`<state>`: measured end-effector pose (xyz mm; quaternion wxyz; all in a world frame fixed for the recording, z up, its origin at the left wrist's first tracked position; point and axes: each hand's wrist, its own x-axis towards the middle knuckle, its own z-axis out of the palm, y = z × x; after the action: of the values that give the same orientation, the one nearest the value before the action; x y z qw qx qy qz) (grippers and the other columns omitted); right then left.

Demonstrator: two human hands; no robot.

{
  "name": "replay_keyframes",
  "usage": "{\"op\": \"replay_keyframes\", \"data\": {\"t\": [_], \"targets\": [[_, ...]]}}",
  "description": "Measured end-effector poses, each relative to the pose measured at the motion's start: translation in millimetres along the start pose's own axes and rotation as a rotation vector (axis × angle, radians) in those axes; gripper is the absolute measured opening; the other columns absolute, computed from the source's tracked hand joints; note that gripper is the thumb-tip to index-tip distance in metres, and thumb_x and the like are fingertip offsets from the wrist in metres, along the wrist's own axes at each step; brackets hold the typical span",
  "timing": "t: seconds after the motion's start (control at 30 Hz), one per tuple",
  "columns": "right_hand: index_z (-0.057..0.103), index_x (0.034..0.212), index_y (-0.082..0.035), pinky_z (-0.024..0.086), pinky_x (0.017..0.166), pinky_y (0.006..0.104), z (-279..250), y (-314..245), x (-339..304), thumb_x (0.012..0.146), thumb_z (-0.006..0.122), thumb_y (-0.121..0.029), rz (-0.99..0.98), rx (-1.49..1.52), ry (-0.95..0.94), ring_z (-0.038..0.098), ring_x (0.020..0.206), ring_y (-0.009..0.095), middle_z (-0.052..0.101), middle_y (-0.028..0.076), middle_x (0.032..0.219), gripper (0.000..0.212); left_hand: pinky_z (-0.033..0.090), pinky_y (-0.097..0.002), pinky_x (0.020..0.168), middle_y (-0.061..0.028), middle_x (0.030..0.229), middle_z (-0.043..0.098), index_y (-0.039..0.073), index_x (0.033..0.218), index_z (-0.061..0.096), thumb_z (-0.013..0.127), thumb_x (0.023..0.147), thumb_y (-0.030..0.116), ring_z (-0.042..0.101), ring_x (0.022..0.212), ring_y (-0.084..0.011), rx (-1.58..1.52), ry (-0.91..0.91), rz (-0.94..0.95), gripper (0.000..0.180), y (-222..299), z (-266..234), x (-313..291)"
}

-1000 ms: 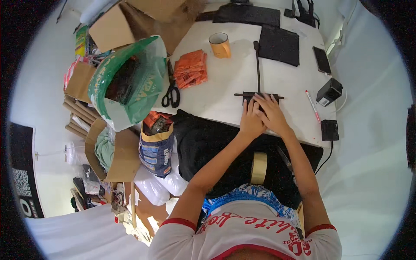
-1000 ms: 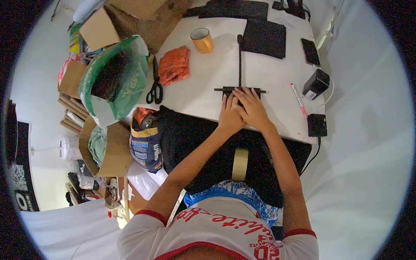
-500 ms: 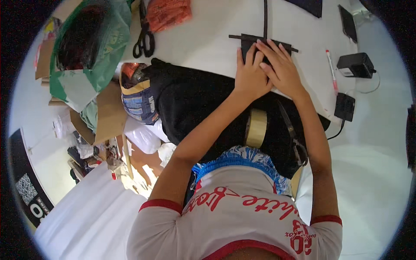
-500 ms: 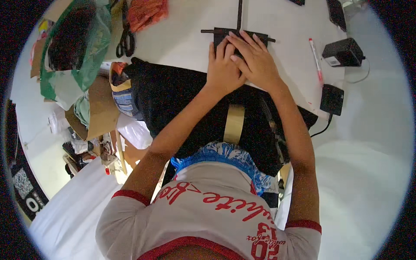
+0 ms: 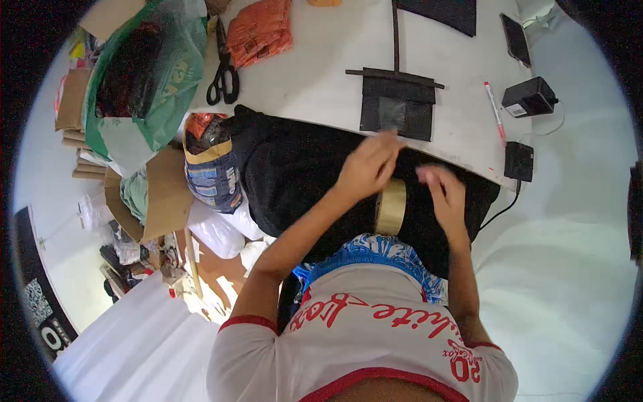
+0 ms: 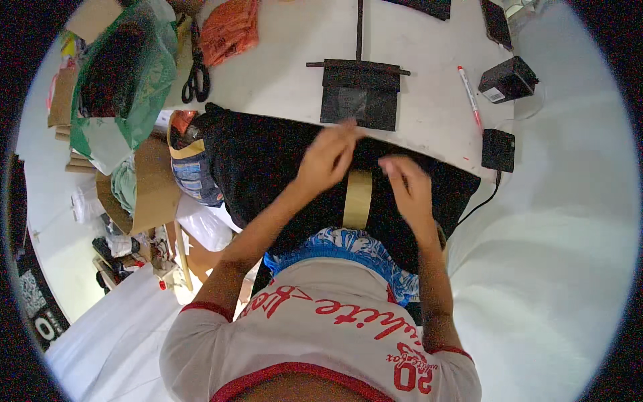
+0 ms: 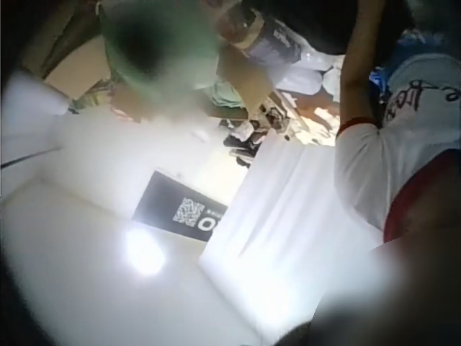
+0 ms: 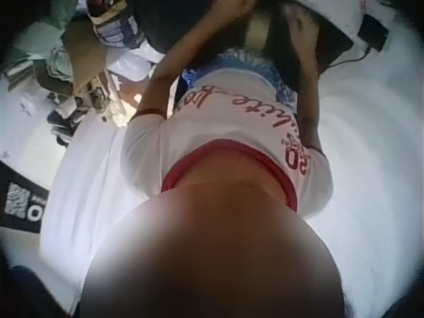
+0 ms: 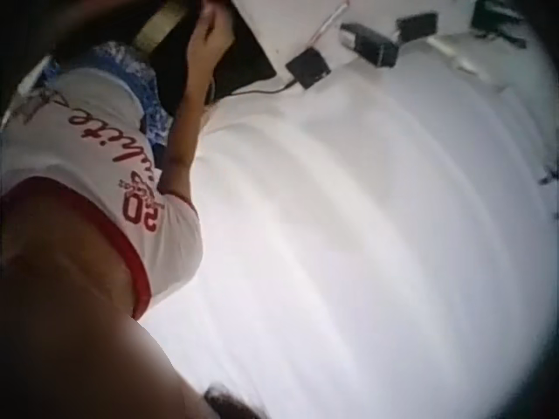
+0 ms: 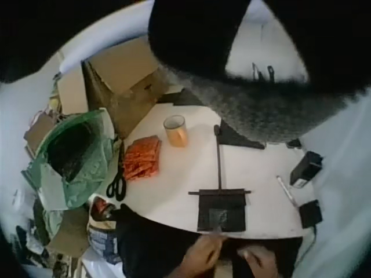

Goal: Marking black fabric squares with a white marker and applying adhesive tape to them.

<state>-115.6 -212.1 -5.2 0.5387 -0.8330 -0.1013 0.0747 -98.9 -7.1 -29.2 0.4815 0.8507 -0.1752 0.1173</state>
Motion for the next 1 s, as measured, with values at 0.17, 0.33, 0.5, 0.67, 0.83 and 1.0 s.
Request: {"op": "replay_keyframes", "data": {"t": [0.17, 0.33, 0.5, 0.67, 0.83, 1.0], "targets": [[0.06, 0.104, 0.002, 0.048, 0.076, 0.026, 12, 29, -60, 0.089, 0.055, -0.011, 0.361, 0.276, 0.087, 0.061, 0.082, 0.015, 0.065, 0.01, 0.093, 0.021, 0.039, -0.0372, 0.098, -0.0209, 0.12, 0.055, -0.003, 0.115, 0.056, 0.045, 0.095, 0.03, 0.05, 0.114, -0.0342, -0.14, -0.225, -0.449, 0.04, -7, 27, -41], [0.049, 0.121, 0.004, 0.046, 0.081, 0.026, 33, 26, -65, 0.084, 0.062, -0.007, 0.485, 0.352, -0.18, 0.059, 0.091, 0.015, 0.062, 0.011, 0.102, 0.041, 0.038, -0.0367, 0.098, -0.0191, 0.122, 0.054, 0.001, 0.11, 0.062, 0.046, 0.094, 0.034, 0.051, 0.113, -0.0328, -0.157, -0.425, -0.546, 0.04, -8, 25, -39], [0.044, 0.125, 0.006, 0.047, 0.079, 0.0263, 37, 29, -64, 0.081, 0.066, -0.008, 0.55, 0.433, -0.177, 0.059, 0.091, 0.014, 0.062, 0.013, 0.101, 0.051, 0.04, -0.0381, 0.096, -0.0175, 0.119, 0.056, 0.005, 0.104, 0.066, 0.052, 0.091, 0.032, 0.052, 0.112, -0.031, -0.158, -0.385, -0.463, 0.033, -7, 27, -45], [0.047, 0.121, 0.004, 0.046, 0.078, 0.0257, 42, 33, -69, 0.081, 0.067, -0.01, 0.583, 0.421, -0.273, 0.058, 0.088, 0.013, 0.062, 0.01, 0.1, 0.047, 0.042, -0.0375, 0.094, -0.0131, 0.112, 0.062, 0.007, 0.104, 0.067, 0.06, 0.087, 0.023, 0.053, 0.112, -0.0275, -0.292, -0.297, -0.436, 0.023, -11, 28, -56], [0.05, 0.116, 0.003, 0.046, 0.078, 0.0254, 46, 35, -65, 0.082, 0.067, -0.013, 0.589, 0.477, -0.208, 0.057, 0.087, 0.012, 0.062, 0.008, 0.098, 0.041, 0.045, -0.0308, 0.09, -0.0131, 0.103, 0.066, 0.002, 0.113, 0.06, 0.063, 0.084, 0.011, 0.06, 0.101, -0.0196, -0.867, -0.101, -0.816, 0.03, 2, 20, -44], [0.053, 0.109, 0.002, 0.046, 0.077, 0.0257, 47, 47, -67, 0.082, 0.068, -0.014, 0.65, 0.439, -0.241, 0.057, 0.087, 0.011, 0.062, 0.007, 0.096, 0.035, 0.05, -0.028, 0.081, -0.0158, 0.098, 0.066, 0.0, 0.127, 0.047, 0.066, 0.08, 0.002, 0.065, 0.088, -0.019, -1.015, 0.029, -0.862, 0.051, 8, 19, -37]]}}
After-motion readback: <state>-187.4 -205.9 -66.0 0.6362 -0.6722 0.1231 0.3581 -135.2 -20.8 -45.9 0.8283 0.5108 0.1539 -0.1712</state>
